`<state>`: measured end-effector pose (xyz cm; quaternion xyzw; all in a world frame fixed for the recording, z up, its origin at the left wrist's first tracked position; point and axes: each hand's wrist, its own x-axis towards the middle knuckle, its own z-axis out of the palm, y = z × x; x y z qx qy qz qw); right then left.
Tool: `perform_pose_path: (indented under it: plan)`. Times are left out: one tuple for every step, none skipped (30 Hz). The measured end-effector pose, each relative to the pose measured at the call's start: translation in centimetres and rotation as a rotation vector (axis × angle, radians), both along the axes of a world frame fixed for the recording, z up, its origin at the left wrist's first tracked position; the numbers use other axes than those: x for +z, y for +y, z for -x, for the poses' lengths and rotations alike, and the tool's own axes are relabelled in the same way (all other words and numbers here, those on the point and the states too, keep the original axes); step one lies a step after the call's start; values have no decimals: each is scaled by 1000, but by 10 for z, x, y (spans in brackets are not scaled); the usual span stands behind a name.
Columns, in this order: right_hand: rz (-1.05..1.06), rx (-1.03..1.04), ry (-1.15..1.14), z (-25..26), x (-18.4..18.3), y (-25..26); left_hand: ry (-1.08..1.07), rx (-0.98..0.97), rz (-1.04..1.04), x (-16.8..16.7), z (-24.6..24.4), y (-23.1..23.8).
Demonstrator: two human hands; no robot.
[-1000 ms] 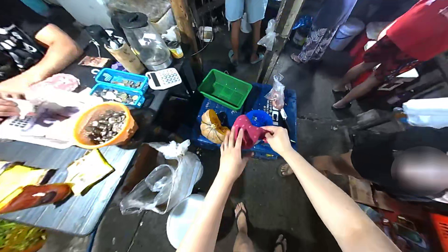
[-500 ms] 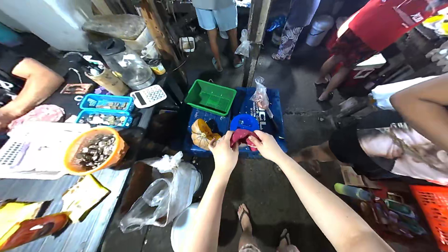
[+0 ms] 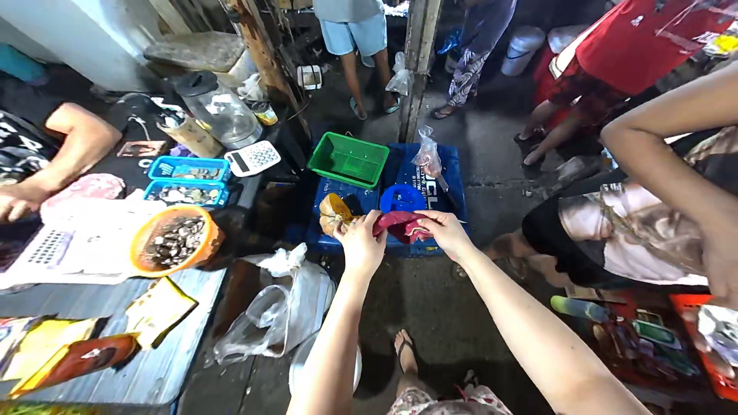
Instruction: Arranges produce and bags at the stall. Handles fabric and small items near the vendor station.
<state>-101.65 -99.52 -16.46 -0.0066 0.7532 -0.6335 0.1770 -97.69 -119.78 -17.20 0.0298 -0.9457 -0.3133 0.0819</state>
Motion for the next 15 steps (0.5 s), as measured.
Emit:
perform_pose_path:
  plan:
    - [-24,3,-6,-1,2,0,11,-7,3,1,-3,2]
    - [-70,19,15,-2,4,1,23,-10,8,2,-7,3]
    - [-133,49,53,-3,5,2,27,-10,11,2,-10,4]
    - [-188,87,96,-4,6,4,25,-8,10,3,-12,4]
    - [-229,128,138,-5,6,5,25,-4,6,3,-15,4]
    - [-260,171,176,-8,6,7,27,0,4,3,-16,3]
    - [-281,223,202,-10,7,9,28,7,3,3,-17,2]
    - [-296,284,220,-11,7,10,20,11,3,4,-18,0]
    - [-315,351,231,-13,8,12,0,12,0,6,-18,-2]
    - [-341,416,244,-15,10,13,-15,9,-4,8,-18,-4]
    - [-370,473,260,-17,13,13,-18,3,-10,11,-18,-6]
    - [-402,519,279,-20,16,13,-16,-5,-15,13,-18,-8]
    - [-435,551,292,-22,20,13,-12,-14,-17,14,-18,-10]
    - [-459,572,303,-24,23,13,-6,-20,-13,17,-18,-11]
    - [-474,583,313,-25,24,13,8,-25,-8,19,-18,-12]
